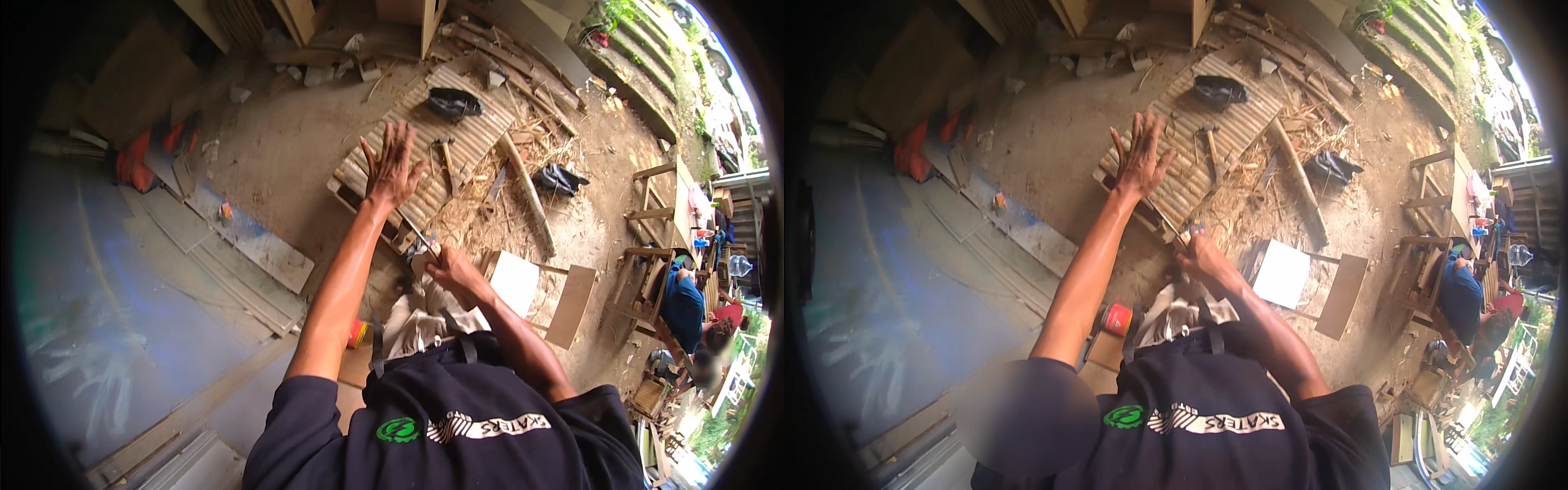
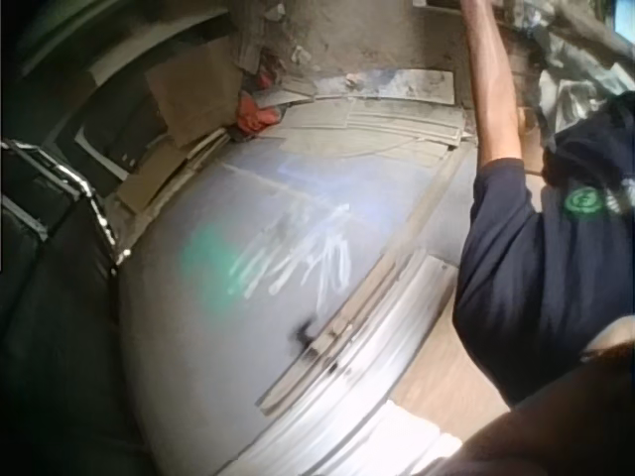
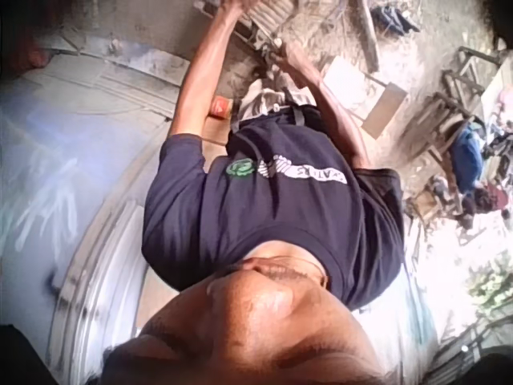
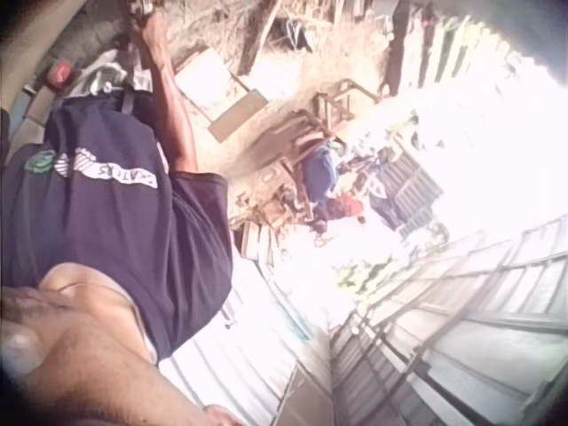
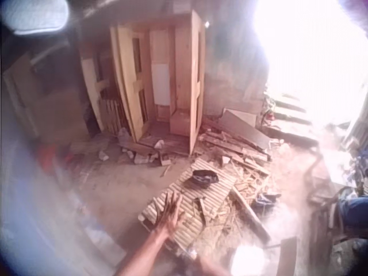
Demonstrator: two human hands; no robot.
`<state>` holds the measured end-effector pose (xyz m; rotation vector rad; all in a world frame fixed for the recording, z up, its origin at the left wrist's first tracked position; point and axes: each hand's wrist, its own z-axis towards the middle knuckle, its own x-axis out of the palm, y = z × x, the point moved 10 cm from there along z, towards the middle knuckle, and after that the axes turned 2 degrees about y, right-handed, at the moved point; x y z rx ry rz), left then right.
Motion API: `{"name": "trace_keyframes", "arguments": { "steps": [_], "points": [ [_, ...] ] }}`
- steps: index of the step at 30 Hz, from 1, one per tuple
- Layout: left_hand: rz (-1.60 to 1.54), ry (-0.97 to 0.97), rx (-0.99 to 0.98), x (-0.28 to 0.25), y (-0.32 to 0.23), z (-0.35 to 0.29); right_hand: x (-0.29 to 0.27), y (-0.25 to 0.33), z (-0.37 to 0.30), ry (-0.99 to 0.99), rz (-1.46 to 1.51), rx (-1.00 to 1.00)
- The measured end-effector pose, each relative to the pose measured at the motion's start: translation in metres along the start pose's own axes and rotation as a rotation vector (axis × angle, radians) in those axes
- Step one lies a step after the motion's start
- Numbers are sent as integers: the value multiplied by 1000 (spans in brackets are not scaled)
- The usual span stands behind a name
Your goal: The person assembles a bamboo structure by positioning bamboo poles and securing them with nails using a hammer. They repeatedly hammer nails into the bamboo frame to fasten the pieces together.
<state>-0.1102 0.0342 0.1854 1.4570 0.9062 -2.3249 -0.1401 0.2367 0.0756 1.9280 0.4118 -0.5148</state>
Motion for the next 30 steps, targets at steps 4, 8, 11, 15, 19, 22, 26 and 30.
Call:
{"name": "trace_keyframes", "arguments": {
  "steps": [4,8,11,15,19,22,26,30],
  "points": [
    [43,-143,87,8,-9,6,-6,-6,2,12,-43,79],
    [21,53,18,31,-3,-3,17,-4,0,241,3,149],
    [-38,67,81,30,9,-5,15,5,-1,129,8,98],
    [23,-83,46,21,37,-24,29,2,3,122,20,62],
    [-23,69,-120,50,64,-46,48,-9,8,138,22,24],
    [-113,-214,-101,16,62,-69,50,-15,9,55,43,-8],
    [-755,-386,-671,5,96,-152,64,-17,14,39,72,-10],
    [-1046,-254,-1059,40,82,-227,78,-8,14,-7,94,-60]
  ]
}}
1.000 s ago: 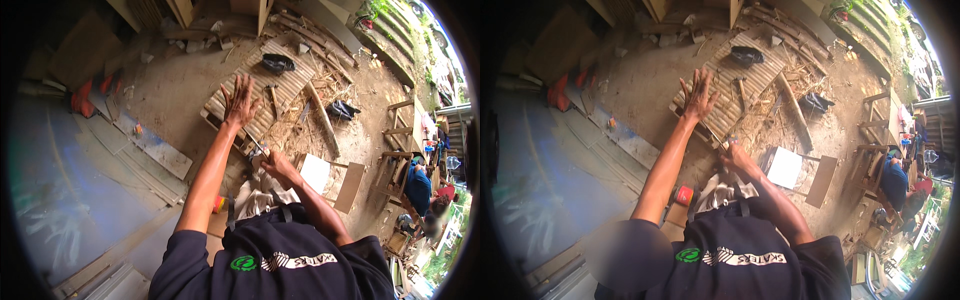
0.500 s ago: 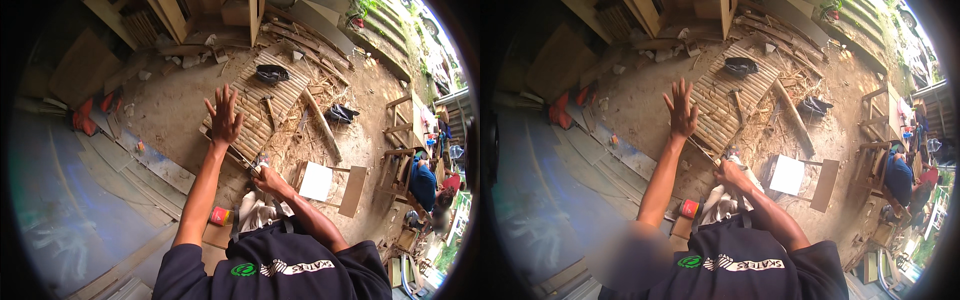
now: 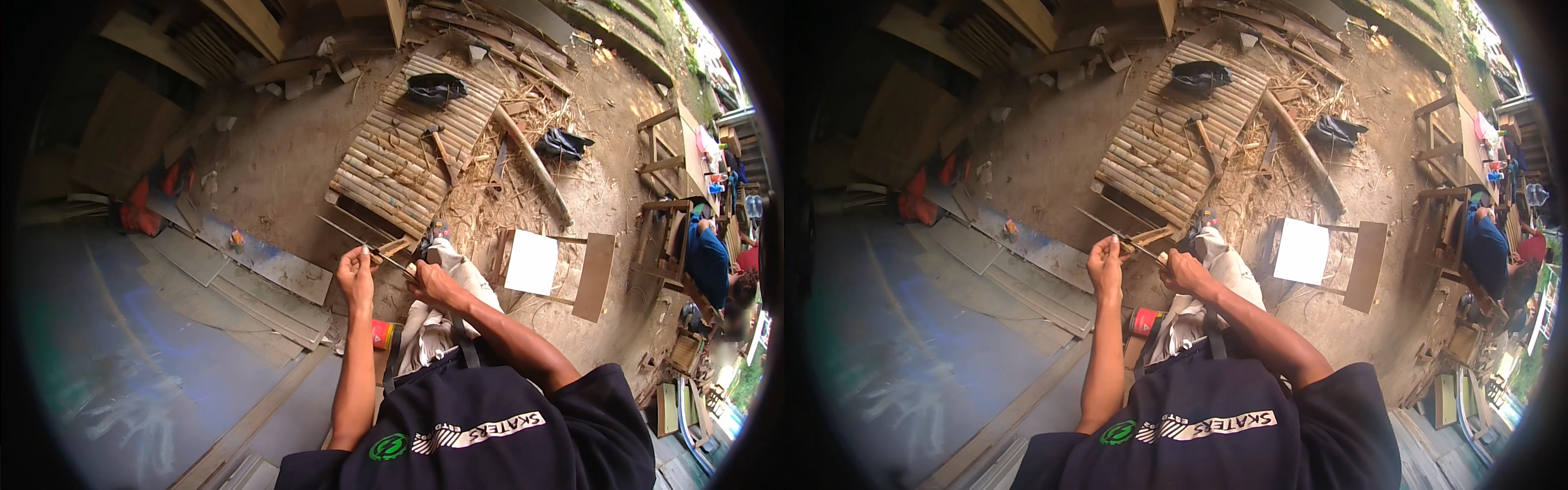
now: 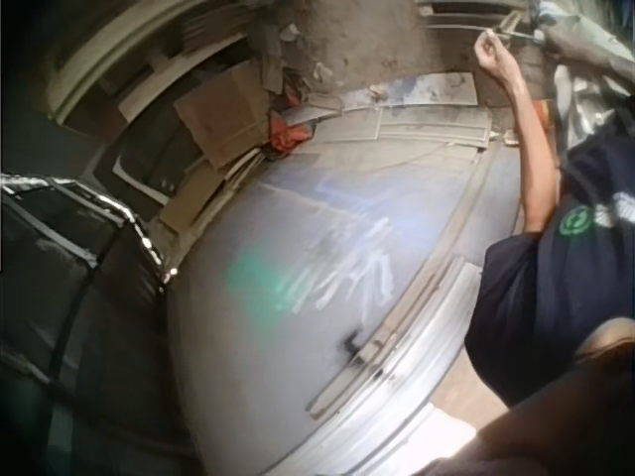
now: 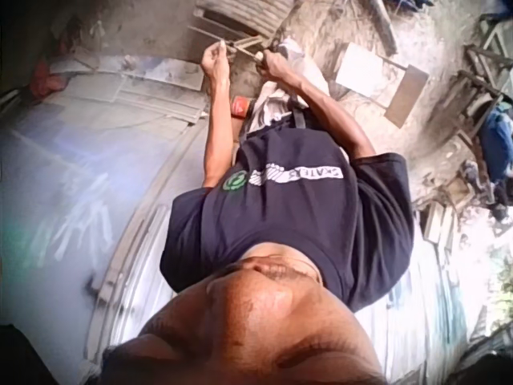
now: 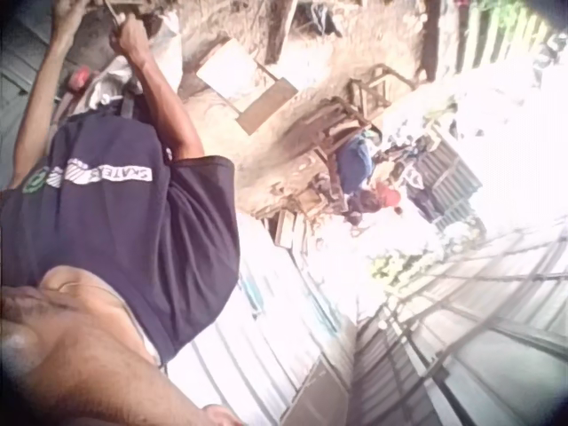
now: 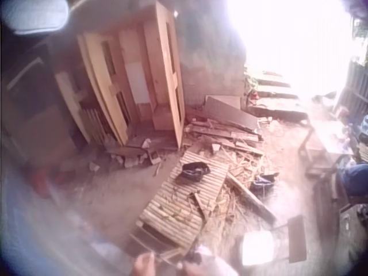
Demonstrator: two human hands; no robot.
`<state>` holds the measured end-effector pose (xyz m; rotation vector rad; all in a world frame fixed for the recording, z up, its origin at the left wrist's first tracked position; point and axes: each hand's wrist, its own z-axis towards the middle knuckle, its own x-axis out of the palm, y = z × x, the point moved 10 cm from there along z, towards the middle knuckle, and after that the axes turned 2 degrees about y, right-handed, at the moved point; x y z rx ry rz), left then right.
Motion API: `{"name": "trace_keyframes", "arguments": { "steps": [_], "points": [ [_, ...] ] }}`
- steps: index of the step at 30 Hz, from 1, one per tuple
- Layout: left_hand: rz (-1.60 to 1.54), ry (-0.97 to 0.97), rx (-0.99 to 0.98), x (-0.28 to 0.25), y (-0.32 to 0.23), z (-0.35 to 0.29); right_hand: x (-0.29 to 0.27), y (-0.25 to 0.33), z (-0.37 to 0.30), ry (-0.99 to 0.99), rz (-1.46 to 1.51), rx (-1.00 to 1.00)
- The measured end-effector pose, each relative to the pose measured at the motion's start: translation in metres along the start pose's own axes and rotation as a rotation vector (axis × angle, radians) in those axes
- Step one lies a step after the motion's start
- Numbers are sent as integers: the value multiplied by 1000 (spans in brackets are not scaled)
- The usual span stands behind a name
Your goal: The person assembles a bamboo structure by positioning bamboo poles and securing them with nails using a hammer. They repeatedly hammer nails into the bamboo frame to fasten the pieces together.
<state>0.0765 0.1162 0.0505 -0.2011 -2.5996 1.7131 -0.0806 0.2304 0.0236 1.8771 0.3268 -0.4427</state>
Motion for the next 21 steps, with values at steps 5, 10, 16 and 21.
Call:
{"name": "trace_keyframes", "arguments": {
  "steps": [5,10,16,21],
  "points": [
    [-144,-64,-109,-10,20,-15,10,3,3,83,97,48],
    [-217,-93,-144,-12,22,-18,17,4,3,217,161,161],
    [-226,-117,-180,-14,28,-23,15,-4,4,90,35,136],
    [-222,-78,-154,-9,22,-20,19,-5,5,87,100,29]
  ]
}}
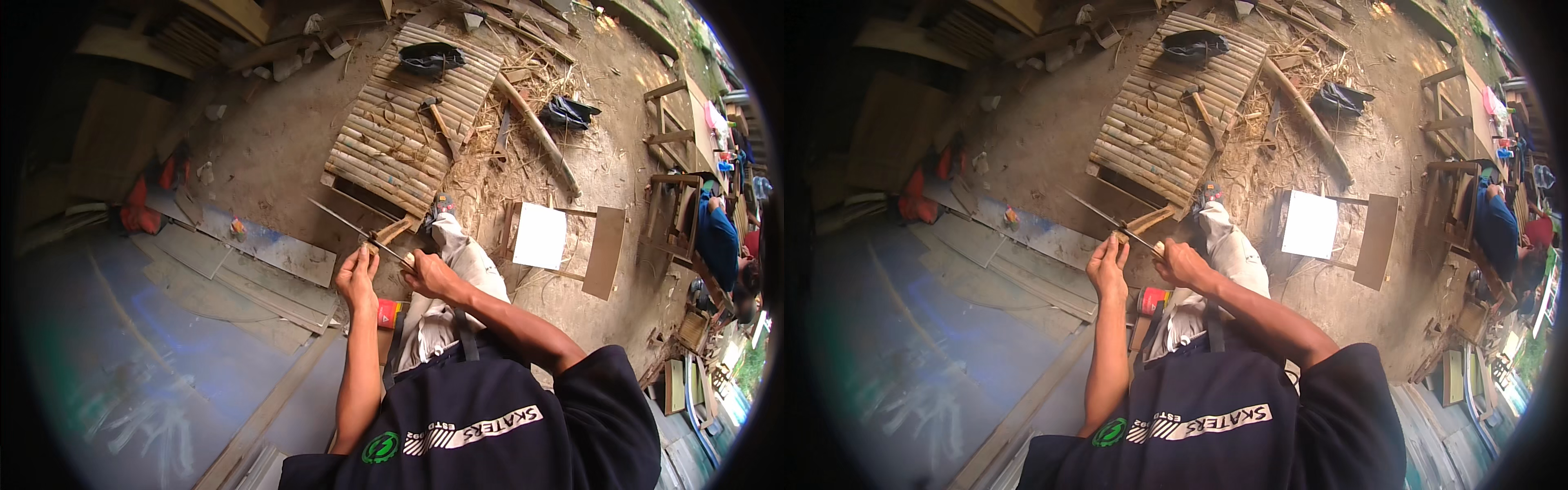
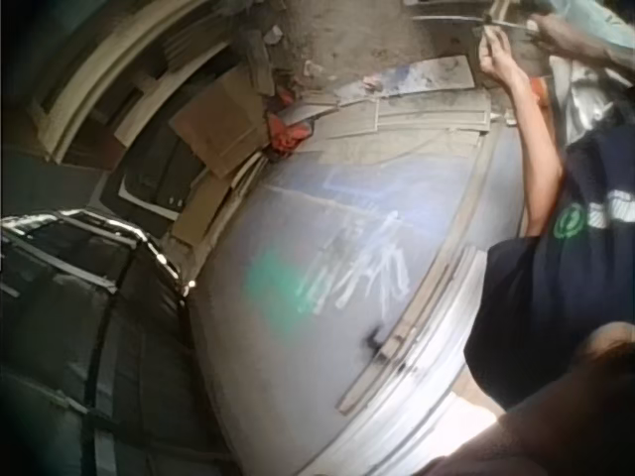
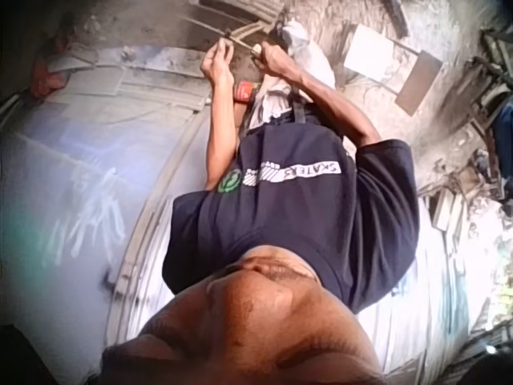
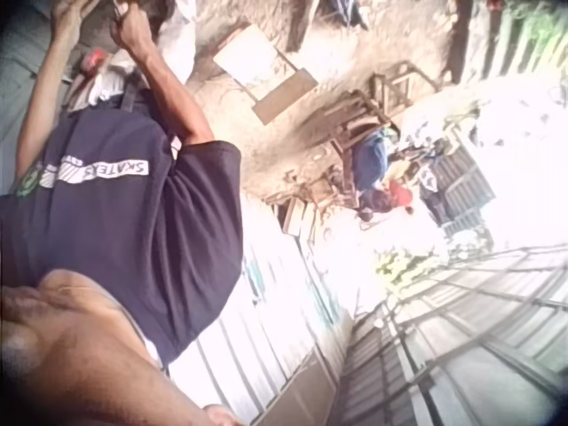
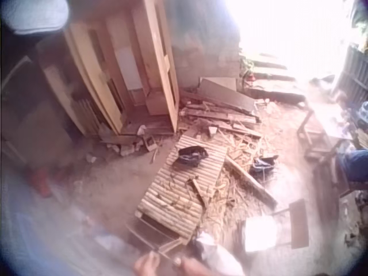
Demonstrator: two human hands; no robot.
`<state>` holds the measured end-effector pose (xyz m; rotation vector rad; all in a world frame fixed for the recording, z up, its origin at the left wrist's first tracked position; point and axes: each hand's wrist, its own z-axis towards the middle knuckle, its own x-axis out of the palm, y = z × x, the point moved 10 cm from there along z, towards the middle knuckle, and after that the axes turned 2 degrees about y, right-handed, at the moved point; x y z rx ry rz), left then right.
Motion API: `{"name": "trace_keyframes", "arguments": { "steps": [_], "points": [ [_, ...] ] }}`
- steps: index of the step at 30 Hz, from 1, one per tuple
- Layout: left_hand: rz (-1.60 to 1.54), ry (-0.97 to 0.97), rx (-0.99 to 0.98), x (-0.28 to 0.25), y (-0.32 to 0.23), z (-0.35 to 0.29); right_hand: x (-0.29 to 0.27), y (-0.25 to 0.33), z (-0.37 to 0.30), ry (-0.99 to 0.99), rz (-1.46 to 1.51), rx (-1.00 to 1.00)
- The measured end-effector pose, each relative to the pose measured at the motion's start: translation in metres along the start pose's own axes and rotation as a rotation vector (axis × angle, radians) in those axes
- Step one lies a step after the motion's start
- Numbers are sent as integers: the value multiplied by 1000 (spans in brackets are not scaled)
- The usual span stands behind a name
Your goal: The person assembles a bamboo structure by positioning bamboo poles and securing them with nails using a hammer. They repeatedly hammer nails into the bamboo frame to fasten the pieces together.
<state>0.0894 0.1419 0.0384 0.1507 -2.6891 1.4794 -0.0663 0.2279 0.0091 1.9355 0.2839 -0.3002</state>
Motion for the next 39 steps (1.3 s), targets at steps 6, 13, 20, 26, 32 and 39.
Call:
{"name": "trace_keyframes", "arguments": {
  "steps": [6,13,20,26,32,39],
  "points": [
    [-8,-29,-1,5,-5,2,-8,6,4,-89,-16,-23],
    [-35,-5,2,10,-4,10,-12,5,9,-107,-38,-21],
    [-56,-91,32,-17,-13,16,32,5,18,275,447,253],
    [-70,-85,5,-16,-3,9,5,15,14,-75,-6,19],
    [-92,-104,34,-19,-3,3,7,23,11,-41,-1,-63],
    [-70,-55,43,2,0,-4,2,4,7,-64,-15,-14]
  ]
}}
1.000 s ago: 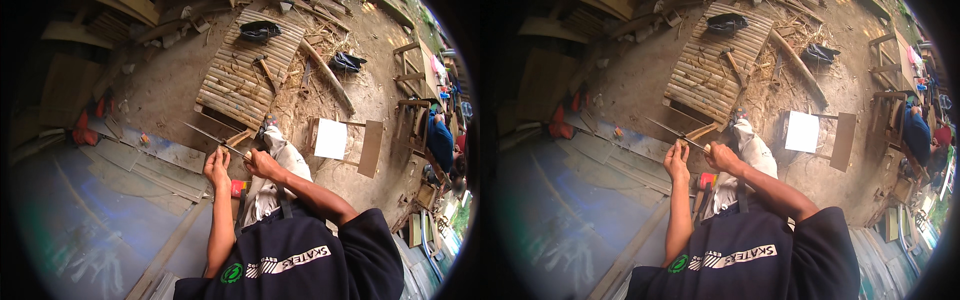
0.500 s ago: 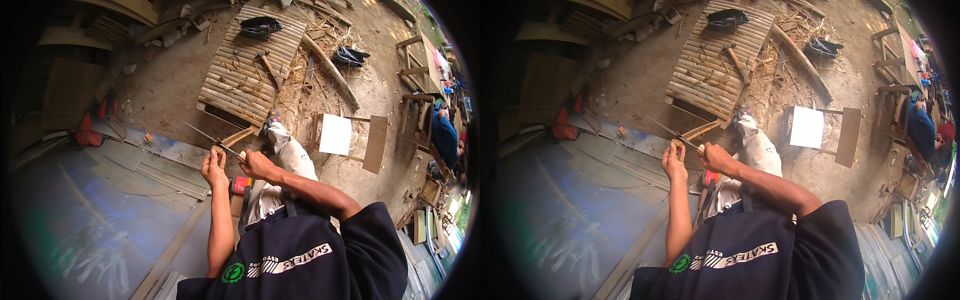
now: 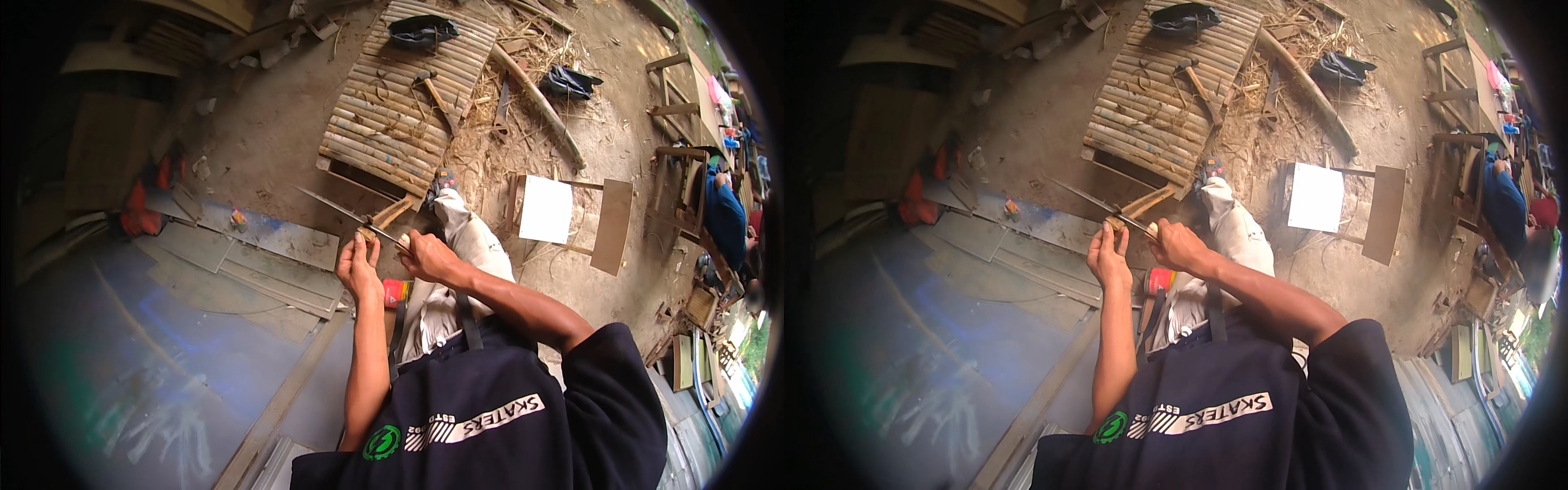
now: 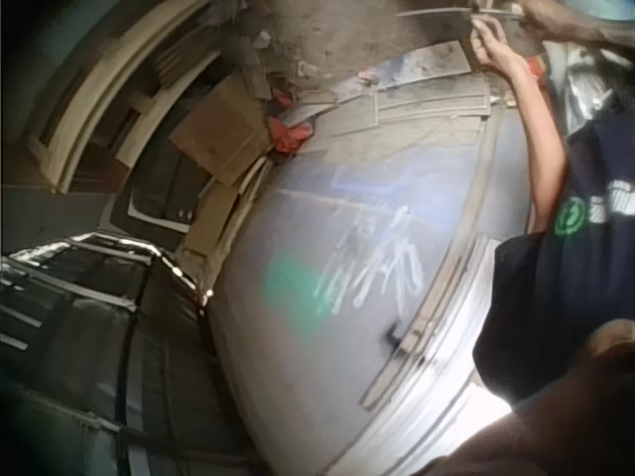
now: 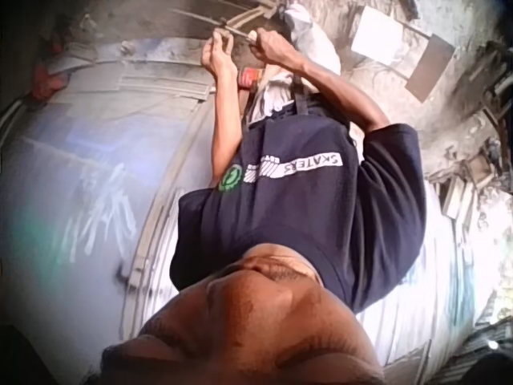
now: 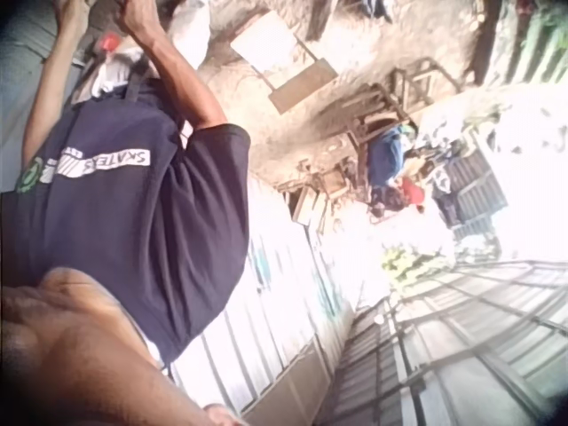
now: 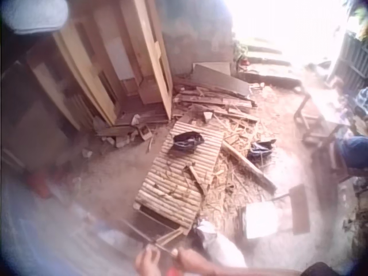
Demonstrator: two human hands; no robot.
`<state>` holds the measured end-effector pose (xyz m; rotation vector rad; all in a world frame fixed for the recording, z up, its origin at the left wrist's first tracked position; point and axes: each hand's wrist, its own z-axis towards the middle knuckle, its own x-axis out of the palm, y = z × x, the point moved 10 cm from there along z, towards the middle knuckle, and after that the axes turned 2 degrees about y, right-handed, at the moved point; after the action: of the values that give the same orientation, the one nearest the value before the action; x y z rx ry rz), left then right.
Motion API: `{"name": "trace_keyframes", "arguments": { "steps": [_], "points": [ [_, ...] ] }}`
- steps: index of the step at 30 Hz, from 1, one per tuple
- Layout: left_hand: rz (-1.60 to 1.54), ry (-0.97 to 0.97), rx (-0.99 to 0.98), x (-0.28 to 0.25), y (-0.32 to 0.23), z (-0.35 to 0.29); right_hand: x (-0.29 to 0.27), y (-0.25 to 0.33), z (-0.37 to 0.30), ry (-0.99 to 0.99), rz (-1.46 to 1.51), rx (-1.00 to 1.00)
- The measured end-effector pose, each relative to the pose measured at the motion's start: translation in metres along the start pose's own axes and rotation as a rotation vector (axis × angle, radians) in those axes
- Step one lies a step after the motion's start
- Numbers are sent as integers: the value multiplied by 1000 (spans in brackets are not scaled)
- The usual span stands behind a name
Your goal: The person assembles a bamboo structure by positioning bamboo poles and securing them with nails using a hammer. They repeatedly hammer nails into the bamboo frame to fasten the pieces together.
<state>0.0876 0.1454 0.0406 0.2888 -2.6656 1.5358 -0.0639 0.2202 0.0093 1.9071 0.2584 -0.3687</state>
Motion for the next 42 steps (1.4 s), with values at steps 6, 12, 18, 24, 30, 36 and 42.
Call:
{"name": "trace_keyframes", "arguments": {
  "steps": [6,12,18,24,30,36,42],
  "points": [
    [24,-37,-18,0,1,-8,5,-11,-2,155,220,123],
    [39,-25,-32,-2,1,-2,0,8,0,4,20,-52],
    [47,-20,-22,-3,3,-5,1,-19,3,-37,-26,-35],
    [65,4,-23,-5,4,-7,11,-25,7,72,9,-17],
    [70,20,-8,-15,0,-7,11,-43,9,17,-94,77],
    [68,-8,-32,-31,2,-2,19,-56,14,-25,-110,98],
    [67,-38,-68,-50,4,-3,34,-68,13,99,-117,175]
  ]
}}
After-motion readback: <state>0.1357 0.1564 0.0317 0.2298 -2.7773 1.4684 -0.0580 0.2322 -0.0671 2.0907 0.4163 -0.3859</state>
